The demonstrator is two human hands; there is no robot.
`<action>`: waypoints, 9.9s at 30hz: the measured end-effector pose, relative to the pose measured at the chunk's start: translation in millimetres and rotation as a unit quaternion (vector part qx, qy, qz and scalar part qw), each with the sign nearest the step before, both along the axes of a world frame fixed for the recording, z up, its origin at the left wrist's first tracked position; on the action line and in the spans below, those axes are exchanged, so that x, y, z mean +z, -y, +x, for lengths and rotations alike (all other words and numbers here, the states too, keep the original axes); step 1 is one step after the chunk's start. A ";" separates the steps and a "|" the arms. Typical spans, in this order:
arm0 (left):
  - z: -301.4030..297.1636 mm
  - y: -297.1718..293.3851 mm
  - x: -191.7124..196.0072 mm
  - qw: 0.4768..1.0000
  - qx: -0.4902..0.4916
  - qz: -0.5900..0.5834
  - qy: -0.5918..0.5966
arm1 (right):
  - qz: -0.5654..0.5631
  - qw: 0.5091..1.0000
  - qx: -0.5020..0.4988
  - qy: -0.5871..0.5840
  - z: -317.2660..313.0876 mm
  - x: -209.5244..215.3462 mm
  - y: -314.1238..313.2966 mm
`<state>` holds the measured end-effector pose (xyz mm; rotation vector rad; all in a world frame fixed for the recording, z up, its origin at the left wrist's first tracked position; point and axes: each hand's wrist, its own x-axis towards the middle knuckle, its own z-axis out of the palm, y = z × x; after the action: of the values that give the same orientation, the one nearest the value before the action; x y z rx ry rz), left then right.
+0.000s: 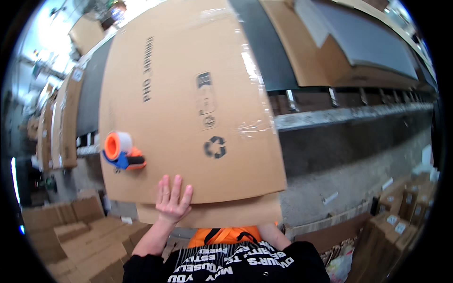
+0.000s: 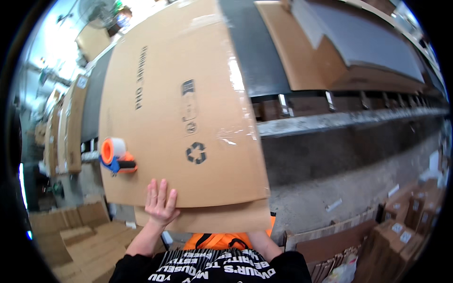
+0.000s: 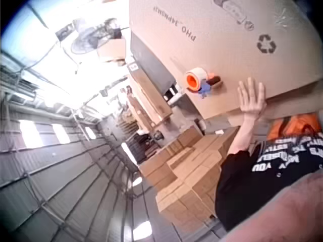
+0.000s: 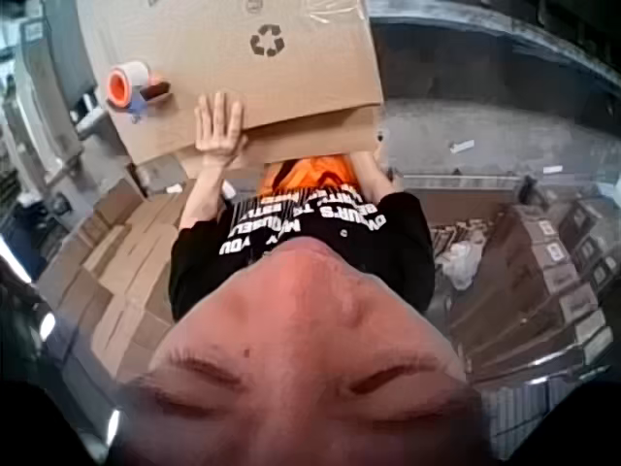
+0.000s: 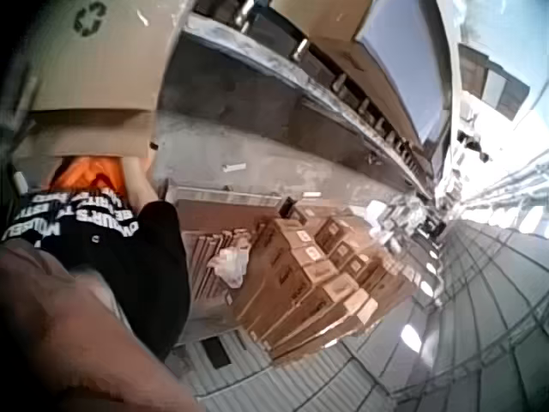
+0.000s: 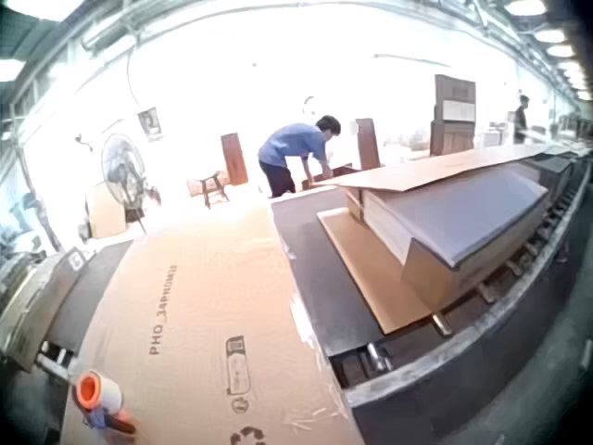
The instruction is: The person places foam sheets into a large cardboard box on a conveyor belt, folds the box closed, and seals the seams and edges with tape using a handheld tape dispenser.
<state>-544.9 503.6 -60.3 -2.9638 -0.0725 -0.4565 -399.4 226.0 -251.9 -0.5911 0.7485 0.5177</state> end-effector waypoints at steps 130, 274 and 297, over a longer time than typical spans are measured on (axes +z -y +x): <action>316.9 6.1 70.8 0.718 -0.623 0.079 -0.300 | -0.334 0.838 0.149 0.405 -15.2 202.5 -150.2; -48.8 -165.3 -3.4 0.886 0.388 -0.061 0.246 | 0.221 0.917 0.192 0.271 87.9 186.8 -142.8; 74.2 -113.6 91.7 0.949 -0.107 -0.251 0.159 | 0.212 0.907 0.251 0.265 30.1 190.1 -190.9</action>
<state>-470.6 617.2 31.4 -3.3699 0.1213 -1.0919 -369.3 416.9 -61.9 -0.4773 -0.0568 0.9182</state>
